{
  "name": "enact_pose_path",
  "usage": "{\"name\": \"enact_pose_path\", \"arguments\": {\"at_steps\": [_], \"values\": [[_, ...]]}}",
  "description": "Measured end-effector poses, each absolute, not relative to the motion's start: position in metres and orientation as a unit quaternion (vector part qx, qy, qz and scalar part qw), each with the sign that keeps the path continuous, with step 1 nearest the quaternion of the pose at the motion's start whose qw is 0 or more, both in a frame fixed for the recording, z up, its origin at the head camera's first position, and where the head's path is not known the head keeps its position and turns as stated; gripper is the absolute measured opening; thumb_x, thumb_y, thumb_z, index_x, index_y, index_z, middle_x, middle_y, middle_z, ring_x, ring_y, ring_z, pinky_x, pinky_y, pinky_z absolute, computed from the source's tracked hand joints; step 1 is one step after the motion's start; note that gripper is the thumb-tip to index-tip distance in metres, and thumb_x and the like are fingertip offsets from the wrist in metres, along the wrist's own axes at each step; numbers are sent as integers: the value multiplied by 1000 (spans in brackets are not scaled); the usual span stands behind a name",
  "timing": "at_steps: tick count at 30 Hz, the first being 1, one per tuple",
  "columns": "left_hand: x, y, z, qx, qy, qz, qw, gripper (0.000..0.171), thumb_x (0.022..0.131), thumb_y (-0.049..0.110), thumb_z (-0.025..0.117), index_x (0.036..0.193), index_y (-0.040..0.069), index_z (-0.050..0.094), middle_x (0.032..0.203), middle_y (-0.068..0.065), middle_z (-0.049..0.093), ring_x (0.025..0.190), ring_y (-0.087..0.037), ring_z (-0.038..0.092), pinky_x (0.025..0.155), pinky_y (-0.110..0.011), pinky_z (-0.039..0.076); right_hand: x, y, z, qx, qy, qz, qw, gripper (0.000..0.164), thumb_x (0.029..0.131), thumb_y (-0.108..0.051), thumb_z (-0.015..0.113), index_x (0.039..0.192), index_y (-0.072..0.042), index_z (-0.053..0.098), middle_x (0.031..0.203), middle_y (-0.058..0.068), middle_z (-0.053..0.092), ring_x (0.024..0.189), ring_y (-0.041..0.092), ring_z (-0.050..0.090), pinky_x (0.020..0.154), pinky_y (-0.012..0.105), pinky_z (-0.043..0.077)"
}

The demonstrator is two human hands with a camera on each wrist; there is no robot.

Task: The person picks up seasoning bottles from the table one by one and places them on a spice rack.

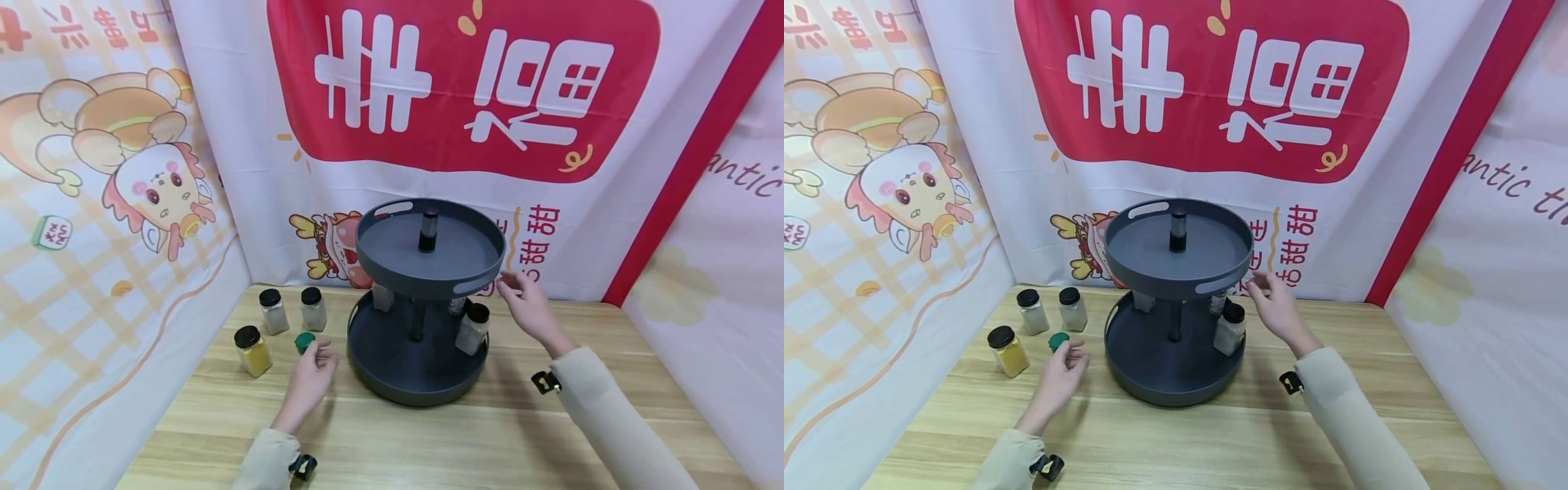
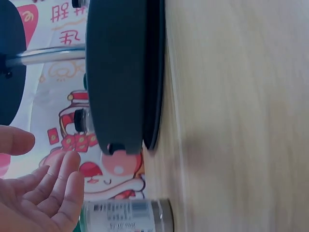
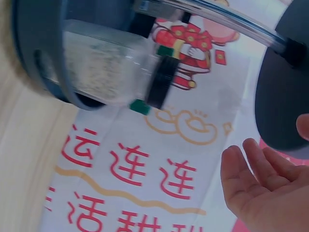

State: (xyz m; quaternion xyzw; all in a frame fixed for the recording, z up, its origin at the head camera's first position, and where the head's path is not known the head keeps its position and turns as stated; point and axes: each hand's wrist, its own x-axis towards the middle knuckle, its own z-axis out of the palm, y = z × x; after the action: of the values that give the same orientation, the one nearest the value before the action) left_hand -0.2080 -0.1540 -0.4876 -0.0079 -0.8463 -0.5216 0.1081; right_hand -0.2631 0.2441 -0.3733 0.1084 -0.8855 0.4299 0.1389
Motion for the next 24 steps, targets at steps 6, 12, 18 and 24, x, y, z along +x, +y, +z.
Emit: {"name": "enact_pose_path", "arguments": {"at_steps": [6, 12, 18, 24], "values": [[-206, -167, -485, 18, -869, -469, 155, 31, 90, 11, 59, 119, 2, 56, 89, -6, 64, 82, -20, 63, 73, -34, 51, -260, 246, -354, 104, -874, 445, 165, 46, 103, -28, 37, 132, 7, 46, 118, 24, 57, 100, 32, 56, 80, 32, 50], [-206, -180, -487, 56, -892, -418, 165, 38, 91, 20, 60, 124, 2, 52, 85, -4, 63, 77, -20, 62, 66, -36, 48, -258, 245, -339, 107, -860, 466, 178, 49, 104, -32, 32, 133, 5, 45, 119, 23, 56, 95, 27, 56, 73, 16, 47], [-204, -187, -488, 82, -908, -366, 190, 49, 88, 26, 62, 128, 1, 49, 86, -6, 64, 77, -26, 61, 64, -43, 47, -258, 241, -325, 108, -856, 474, 178, 54, 103, -36, 31, 140, 3, 37, 131, 22, 49, 110, 32, 54, 89, 37, 49], [-205, -191, -490, 107, -919, -346, 154, 62, 90, 37, 60, 136, 0, 41, 102, -15, 57, 88, -33, 58, 67, -47, 47, -257, 236, -316, 116, -853, 479, 173, 57, 103, -39, 31, 144, 1, 32, 138, 22, 43, 116, 35, 51, 94, 46, 45]]}}
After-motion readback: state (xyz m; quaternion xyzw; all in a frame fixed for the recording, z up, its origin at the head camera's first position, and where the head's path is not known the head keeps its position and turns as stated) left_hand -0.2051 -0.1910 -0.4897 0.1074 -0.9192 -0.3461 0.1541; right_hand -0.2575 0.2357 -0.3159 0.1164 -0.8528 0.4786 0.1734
